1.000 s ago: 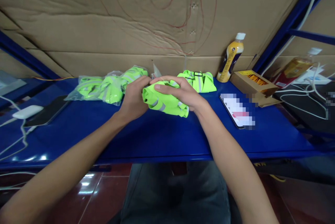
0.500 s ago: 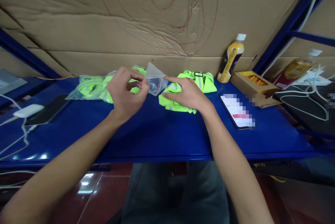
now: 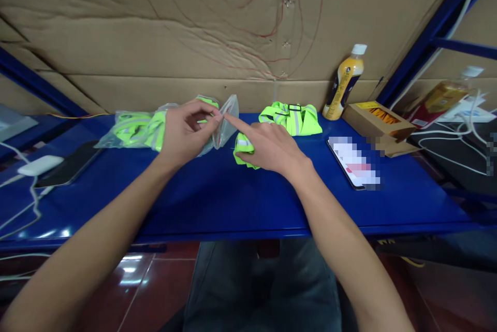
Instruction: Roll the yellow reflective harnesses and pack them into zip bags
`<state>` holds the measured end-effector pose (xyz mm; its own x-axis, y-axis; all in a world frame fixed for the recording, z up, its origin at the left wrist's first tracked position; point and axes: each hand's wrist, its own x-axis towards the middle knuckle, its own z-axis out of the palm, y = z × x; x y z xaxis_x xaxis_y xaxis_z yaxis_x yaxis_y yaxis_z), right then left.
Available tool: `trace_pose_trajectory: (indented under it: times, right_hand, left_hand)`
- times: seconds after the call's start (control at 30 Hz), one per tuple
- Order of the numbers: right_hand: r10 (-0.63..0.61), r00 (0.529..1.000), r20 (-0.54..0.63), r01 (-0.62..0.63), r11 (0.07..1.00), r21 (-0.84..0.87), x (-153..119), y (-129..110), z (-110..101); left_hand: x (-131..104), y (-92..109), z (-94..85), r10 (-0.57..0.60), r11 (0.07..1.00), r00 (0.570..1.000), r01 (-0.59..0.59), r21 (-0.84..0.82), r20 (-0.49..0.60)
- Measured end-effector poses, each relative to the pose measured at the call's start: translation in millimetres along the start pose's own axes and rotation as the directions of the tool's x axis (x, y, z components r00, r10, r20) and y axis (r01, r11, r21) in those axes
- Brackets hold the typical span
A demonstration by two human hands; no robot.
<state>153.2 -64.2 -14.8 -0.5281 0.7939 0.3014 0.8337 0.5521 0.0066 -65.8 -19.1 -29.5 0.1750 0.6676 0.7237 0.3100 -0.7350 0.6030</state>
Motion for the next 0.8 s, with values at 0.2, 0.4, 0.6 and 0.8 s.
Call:
trace_pose_trajectory:
  times: [0.2, 0.4, 0.6, 0.8]
  right_hand:
    - [0.1, 0.994, 0.049, -0.095, 0.99, -0.108, 2.3, -4.1, 1.5]
    - [-0.021, 0.995, 0.102, 0.022, 1.0, -0.003, -1.7, -4.3, -1.4]
    - [-0.041, 0.993, 0.114, 0.028, 0.992, 0.121, -3.1, -3.1, 2.1]
    - [-0.053, 0.997, 0.062, 0.026, 0.929, 0.37, -1.6, 1.5, 8.9]
  left_hand:
    - [1.8, 0.8, -4.8, -0.198, 0.958, 0.906, 0.259, -0.121, 0.375]
    - [-1.2, -3.1, -1.1, -0.111, 0.994, 0.987, 0.108, 0.034, 0.114]
    - [-3.9, 3.9, -2.0, 0.068, 0.992, 0.964, -0.092, 0.081, 0.257]
    - [-5.4, -14.3, 10.2, -0.115, 0.993, 0.993, 0.115, 0.032, 0.022]
